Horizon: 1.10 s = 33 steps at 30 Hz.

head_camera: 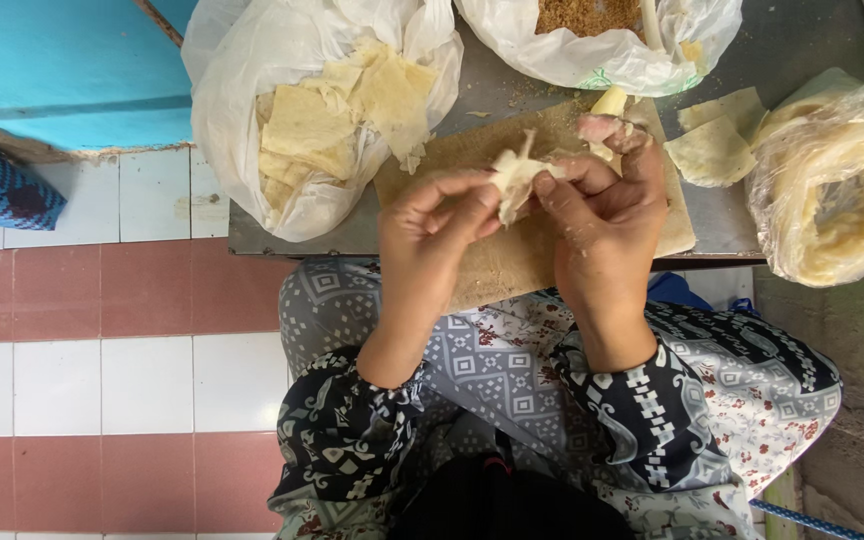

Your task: The person sits with a cutting board on their lap, folds thin dough wrappers by hand, spoons a brown sugar filling from a plastic bag onto a wrapper, and folds the wrapper over the filling, placing finished parcels on a pile and taking new wrappers from a plastic-wrapped roll.

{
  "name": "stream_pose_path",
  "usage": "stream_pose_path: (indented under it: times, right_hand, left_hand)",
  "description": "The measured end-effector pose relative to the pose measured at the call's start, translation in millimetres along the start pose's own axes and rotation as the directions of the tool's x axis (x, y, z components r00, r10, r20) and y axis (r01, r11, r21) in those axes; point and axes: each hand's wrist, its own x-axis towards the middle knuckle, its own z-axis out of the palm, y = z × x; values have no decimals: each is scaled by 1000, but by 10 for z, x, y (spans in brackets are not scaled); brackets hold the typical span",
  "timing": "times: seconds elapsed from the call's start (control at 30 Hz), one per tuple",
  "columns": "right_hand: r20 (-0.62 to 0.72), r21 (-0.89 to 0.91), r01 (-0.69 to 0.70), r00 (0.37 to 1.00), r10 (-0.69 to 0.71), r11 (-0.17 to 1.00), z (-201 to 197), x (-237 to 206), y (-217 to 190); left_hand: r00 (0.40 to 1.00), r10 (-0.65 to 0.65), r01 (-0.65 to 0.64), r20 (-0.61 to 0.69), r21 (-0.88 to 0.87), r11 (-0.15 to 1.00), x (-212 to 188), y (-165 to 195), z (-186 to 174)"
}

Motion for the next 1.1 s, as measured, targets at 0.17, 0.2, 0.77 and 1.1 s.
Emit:
stream_pose_path:
  times: [0.17, 0.2, 0.77, 1.1]
  right_hand:
    - [-100, 302, -83, 988, 118, 950, -127, 33, -90]
    - [-96, 336, -87, 987, 126, 938, -169, 44, -130]
    - [623, -780, 623, 782, -31, 51, 335, -460, -242]
    - [322, -880, 378, 919, -226, 287, -285, -87, -387]
  left_hand:
    - [991, -83, 45, -109, -317, 947, 99, 100, -193]
    - [986, -42, -5, -159, -283, 959, 125, 147, -254]
    - [954, 300, -94, -14, 935, 342, -90, 646, -174]
    - [929, 321, -262, 183, 938, 225, -49, 235, 127]
